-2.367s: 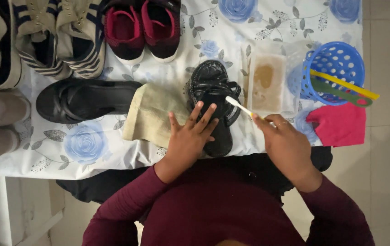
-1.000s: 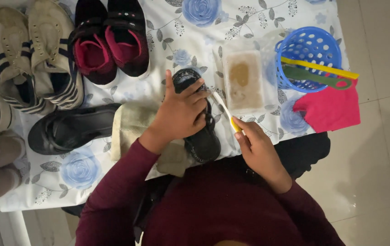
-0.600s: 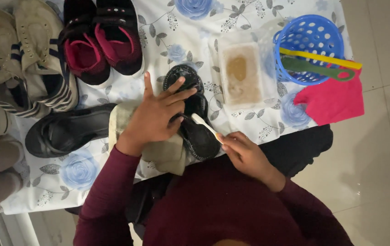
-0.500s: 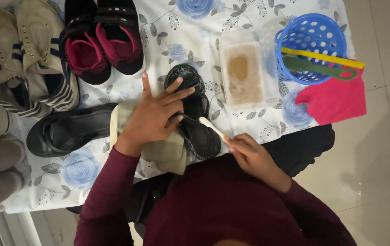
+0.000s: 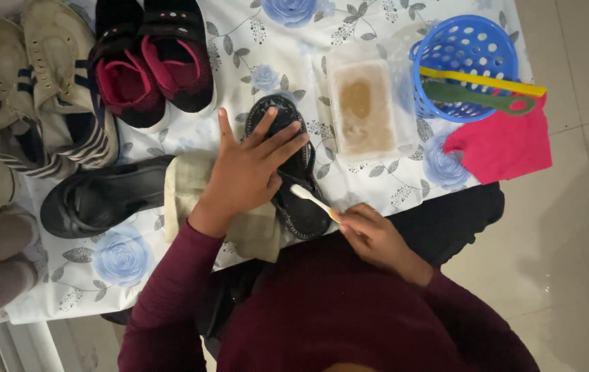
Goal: The person cleans a black sandal by scrubbing it with a toothbrush dipped in a liquid solution and then wiping it with a cloth. The person repeats the scrubbing and wiping process on the same sandal throughout the clip.
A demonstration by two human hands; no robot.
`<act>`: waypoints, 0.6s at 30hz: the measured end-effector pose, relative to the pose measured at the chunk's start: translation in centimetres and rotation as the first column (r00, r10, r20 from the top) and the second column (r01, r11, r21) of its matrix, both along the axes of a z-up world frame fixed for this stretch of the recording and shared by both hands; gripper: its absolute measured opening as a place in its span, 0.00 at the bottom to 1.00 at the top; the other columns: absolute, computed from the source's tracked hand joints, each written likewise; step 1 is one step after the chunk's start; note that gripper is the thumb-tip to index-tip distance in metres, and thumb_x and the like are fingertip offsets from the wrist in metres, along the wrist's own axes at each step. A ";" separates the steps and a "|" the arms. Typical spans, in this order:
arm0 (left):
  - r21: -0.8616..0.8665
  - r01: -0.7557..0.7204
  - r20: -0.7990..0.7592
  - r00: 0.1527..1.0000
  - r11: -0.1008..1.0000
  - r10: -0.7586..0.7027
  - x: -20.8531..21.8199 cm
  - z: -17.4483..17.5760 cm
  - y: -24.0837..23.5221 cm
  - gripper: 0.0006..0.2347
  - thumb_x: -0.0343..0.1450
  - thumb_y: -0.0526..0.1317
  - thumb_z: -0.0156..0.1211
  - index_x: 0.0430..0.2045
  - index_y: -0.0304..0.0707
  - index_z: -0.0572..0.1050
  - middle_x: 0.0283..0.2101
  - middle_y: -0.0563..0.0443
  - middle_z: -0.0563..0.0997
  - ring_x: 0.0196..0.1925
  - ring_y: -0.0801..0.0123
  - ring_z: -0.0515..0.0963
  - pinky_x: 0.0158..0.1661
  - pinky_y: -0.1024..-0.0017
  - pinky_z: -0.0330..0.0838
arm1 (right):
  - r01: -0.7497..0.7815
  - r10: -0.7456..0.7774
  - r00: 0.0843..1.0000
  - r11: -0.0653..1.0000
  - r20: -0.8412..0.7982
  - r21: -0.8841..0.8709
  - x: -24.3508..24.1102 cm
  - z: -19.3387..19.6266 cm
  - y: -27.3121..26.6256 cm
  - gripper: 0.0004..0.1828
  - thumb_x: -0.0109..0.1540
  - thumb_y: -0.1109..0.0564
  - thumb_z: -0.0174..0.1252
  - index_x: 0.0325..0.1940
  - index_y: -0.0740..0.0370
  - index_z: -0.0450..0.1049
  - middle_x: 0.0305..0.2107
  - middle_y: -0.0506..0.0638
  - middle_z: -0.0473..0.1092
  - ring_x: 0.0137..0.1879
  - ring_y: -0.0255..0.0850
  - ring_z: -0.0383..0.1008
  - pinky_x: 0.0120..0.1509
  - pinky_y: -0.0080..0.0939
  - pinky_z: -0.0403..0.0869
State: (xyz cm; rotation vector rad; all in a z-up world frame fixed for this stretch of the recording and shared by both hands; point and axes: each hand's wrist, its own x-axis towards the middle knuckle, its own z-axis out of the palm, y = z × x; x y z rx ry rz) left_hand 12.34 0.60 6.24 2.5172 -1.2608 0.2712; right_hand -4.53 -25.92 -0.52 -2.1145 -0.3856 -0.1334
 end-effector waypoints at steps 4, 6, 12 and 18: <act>0.144 0.041 -0.002 0.999 0.989 -0.041 0.0 1.5 -0.7 0.31 0.64 0.35 0.59 0.68 0.53 0.68 0.68 0.56 0.72 0.77 0.52 0.55 0.63 0.15 0.30 | 0.119 -0.120 0.993 0.990 0.009 0.079 -0.6 -0.3 -0.1 0.15 0.64 0.61 0.61 0.55 0.59 0.80 0.36 0.53 0.77 0.40 0.47 0.80 0.38 0.43 0.78; 0.156 0.010 -0.001 1.000 0.988 -0.010 0.1 2.1 -1.0 0.32 0.64 0.37 0.58 0.69 0.52 0.66 0.62 0.55 0.78 0.73 0.54 0.65 0.67 0.18 0.34 | 0.210 -0.211 0.977 0.975 0.007 0.073 0.6 0.9 0.3 0.17 0.66 0.60 0.58 0.59 0.64 0.78 0.39 0.58 0.75 0.42 0.52 0.80 0.38 0.46 0.77; -0.023 0.026 -0.126 0.992 0.999 -0.029 0.9 -0.6 -0.1 0.35 0.60 0.36 0.49 0.70 0.52 0.66 0.59 0.53 0.79 0.69 0.56 0.71 0.63 0.21 0.21 | 0.168 -0.169 0.986 0.978 -0.001 0.127 3.4 2.7 3.3 0.12 0.68 0.59 0.57 0.54 0.66 0.78 0.37 0.59 0.76 0.36 0.50 0.78 0.33 0.45 0.74; -0.145 0.031 -0.079 0.996 0.989 -0.043 0.7 -2.7 0.3 0.32 0.60 0.36 0.53 0.65 0.51 0.72 0.57 0.54 0.80 0.69 0.60 0.71 0.65 0.27 0.17 | 0.201 -0.192 0.979 0.960 -0.067 0.197 0.1 -0.7 2.2 0.15 0.66 0.58 0.59 0.55 0.65 0.80 0.37 0.57 0.77 0.44 0.50 0.81 0.39 0.44 0.76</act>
